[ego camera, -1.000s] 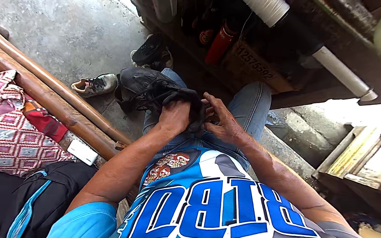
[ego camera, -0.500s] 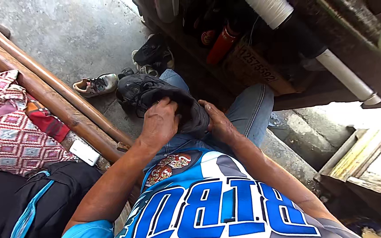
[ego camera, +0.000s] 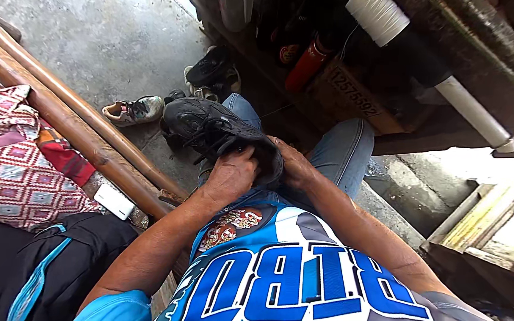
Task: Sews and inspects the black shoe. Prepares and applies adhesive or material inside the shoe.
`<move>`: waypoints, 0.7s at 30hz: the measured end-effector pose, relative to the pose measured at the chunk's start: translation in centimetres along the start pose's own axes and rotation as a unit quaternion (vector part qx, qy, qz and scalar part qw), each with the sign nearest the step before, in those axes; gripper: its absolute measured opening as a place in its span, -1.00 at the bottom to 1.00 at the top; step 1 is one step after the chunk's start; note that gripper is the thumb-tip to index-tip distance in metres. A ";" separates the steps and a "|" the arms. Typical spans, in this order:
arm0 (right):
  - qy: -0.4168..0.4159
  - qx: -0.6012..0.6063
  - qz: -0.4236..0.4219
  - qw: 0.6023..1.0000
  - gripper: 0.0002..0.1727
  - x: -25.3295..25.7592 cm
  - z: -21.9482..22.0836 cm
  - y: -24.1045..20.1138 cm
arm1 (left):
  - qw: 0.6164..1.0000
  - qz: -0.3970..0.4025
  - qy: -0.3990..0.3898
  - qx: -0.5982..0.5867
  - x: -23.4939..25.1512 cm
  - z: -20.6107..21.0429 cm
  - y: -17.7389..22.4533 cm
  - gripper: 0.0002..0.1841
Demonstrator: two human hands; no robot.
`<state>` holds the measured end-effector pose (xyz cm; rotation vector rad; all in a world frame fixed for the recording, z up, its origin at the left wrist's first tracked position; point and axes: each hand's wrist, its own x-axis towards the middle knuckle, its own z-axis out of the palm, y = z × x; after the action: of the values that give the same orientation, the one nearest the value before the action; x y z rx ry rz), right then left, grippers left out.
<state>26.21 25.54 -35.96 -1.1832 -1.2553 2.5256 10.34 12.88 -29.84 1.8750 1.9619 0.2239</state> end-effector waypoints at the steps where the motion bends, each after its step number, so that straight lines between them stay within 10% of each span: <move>1: 0.004 0.008 0.003 1.000 -0.41 0.1 -0.1 0.0 | 1.000 0.012 -0.009 -0.010 0.2 -0.1 -0.3 -0.69; 10: -0.011 0.015 0.014 1.000 -0.44 0.9 0.0 -0.6 | 0.983 0.078 -0.152 -0.064 0.6 -1.7 -1.3 -0.19; 21: -0.004 0.003 0.002 1.000 -0.53 1.7 -0.5 -0.6 | 0.980 0.075 -0.178 -0.041 2.6 -0.5 0.1 -0.45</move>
<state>25.25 26.92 -36.77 -1.1754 -1.2477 2.5379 10.17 15.48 -29.83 1.8631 1.5539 0.0094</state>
